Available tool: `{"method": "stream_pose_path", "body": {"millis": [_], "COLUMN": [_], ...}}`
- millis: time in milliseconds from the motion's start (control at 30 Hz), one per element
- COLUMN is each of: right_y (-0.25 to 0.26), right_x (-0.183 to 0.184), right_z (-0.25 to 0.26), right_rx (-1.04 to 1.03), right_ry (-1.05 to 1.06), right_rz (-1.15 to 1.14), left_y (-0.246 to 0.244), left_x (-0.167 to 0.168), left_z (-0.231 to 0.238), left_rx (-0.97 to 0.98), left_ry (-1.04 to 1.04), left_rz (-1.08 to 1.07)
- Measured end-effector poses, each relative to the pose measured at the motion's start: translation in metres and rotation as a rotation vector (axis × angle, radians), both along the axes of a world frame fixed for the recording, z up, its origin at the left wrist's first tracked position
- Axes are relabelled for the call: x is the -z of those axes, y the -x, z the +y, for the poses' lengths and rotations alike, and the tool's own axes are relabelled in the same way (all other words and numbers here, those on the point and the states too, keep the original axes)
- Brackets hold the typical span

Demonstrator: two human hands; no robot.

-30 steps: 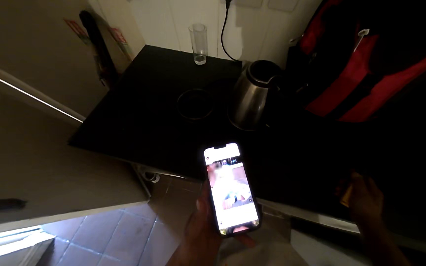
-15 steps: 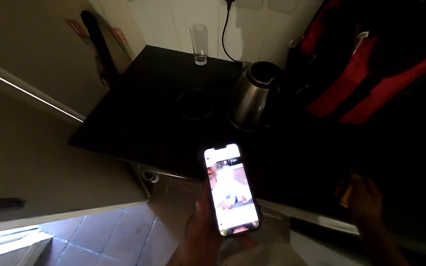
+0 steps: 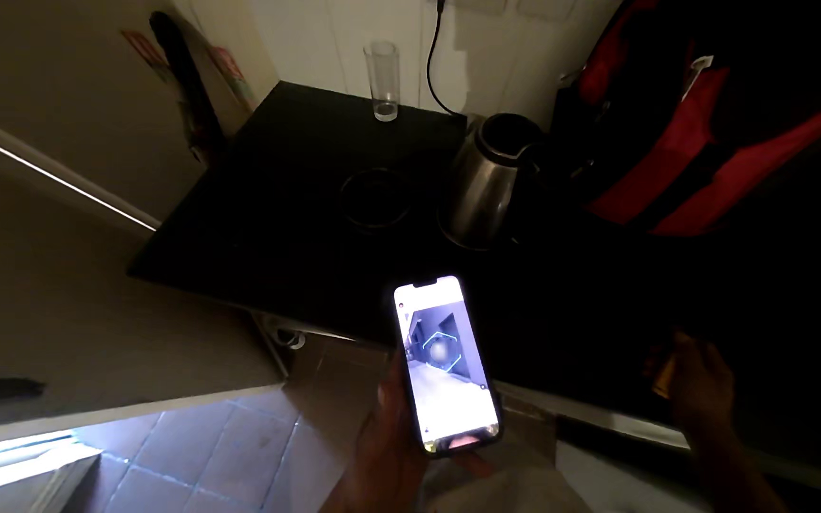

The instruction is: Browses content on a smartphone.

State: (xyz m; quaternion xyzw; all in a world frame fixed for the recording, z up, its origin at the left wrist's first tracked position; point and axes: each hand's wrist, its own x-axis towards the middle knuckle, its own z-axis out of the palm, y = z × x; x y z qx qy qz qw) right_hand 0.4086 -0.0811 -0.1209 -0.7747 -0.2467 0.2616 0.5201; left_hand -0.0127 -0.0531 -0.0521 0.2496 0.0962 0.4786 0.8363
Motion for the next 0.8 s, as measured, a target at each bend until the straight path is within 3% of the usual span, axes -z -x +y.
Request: {"method": "stream_pose_path", "body": {"millis": [800], "right_y": [0.0001], "right_x": [0.0013], "right_z": [0.0005], "right_rx": [0.009], "right_ry": [-0.019], "right_rz": [-0.001], "left_y": [-0.0013], "left_x": [0.0012], "left_z": [0.0046], "left_rx": [0.02], "left_ry": [0.01], "left_rz": [-0.017]}}
